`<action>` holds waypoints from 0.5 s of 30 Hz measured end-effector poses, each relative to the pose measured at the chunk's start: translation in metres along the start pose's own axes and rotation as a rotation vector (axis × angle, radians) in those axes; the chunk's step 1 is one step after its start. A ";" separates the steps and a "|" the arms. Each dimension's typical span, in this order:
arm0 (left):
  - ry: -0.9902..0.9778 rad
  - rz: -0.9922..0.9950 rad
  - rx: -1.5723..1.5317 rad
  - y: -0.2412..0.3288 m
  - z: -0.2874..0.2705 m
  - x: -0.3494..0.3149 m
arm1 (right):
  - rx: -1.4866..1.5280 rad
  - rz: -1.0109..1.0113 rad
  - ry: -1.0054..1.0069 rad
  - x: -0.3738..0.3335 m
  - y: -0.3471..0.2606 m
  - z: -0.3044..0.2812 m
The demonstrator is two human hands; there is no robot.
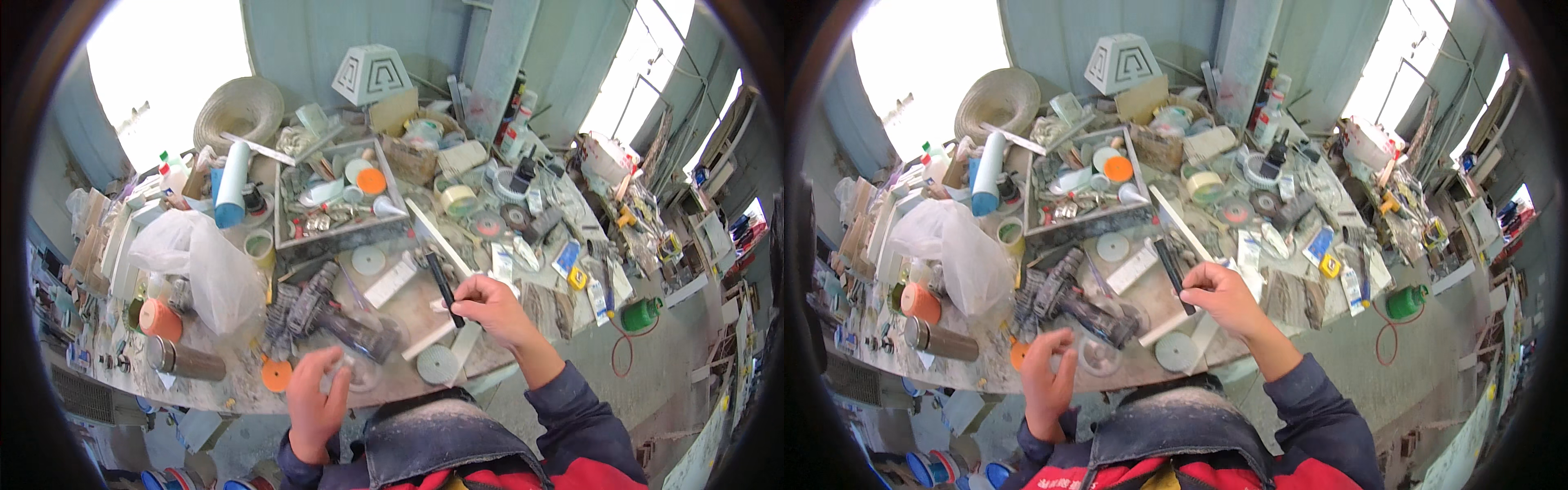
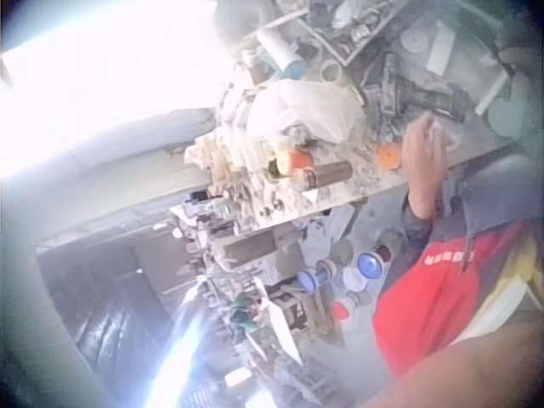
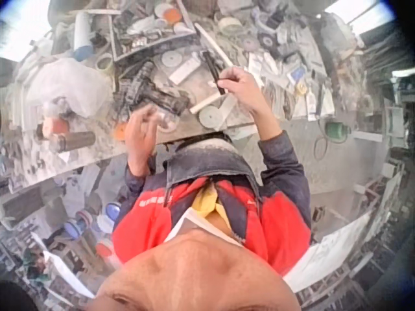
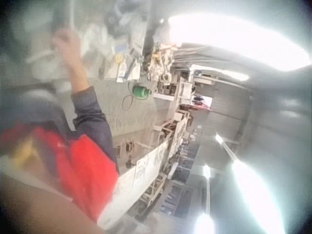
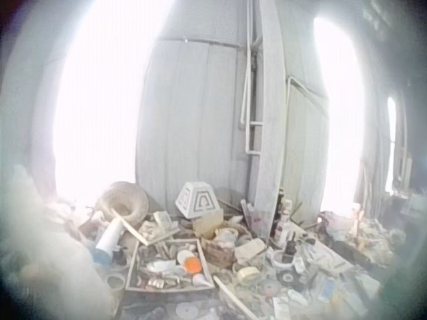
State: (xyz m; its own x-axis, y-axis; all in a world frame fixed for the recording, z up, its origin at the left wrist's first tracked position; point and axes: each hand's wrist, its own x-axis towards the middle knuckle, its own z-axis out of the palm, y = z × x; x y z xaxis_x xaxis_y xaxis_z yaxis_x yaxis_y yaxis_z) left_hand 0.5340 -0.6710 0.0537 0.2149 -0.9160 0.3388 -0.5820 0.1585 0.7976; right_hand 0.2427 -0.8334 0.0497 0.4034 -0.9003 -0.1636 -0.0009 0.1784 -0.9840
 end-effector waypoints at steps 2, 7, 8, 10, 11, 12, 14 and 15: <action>0.014 -0.065 -0.025 -0.015 -0.013 -0.009 | -0.126 -0.094 0.076 0.047 -0.003 0.018; 0.071 -0.156 -0.102 -0.035 -0.029 -0.018 | -0.553 -0.379 0.132 0.164 -0.022 0.055; 0.078 -0.182 -0.101 -0.037 -0.031 -0.019 | -0.566 -0.348 0.191 0.183 -0.020 0.065; 0.075 -0.206 -0.103 -0.042 -0.034 -0.017 | -0.595 -0.407 0.239 0.216 -0.017 0.079; 0.071 -0.217 -0.102 -0.044 -0.036 -0.016 | -0.672 -0.424 0.276 0.227 -0.014 0.083; 0.073 -0.189 -0.059 -0.046 -0.037 -0.015 | -0.739 -0.457 0.307 0.234 -0.011 0.086; 0.084 -0.203 -0.095 -0.050 -0.038 -0.012 | -0.783 -0.447 0.346 0.239 -0.005 0.088; 0.086 -0.212 -0.114 -0.052 -0.038 -0.010 | -0.770 -0.483 0.323 0.237 -0.002 0.088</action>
State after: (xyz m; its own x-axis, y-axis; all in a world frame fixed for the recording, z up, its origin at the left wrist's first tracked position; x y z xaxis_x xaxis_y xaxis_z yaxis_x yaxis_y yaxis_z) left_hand 0.5919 -0.6561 0.0276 0.3912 -0.8994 0.1952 -0.4261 0.0110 0.9046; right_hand 0.4184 -1.0121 0.0196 0.2460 -0.8949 0.3724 -0.5471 -0.4454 -0.7087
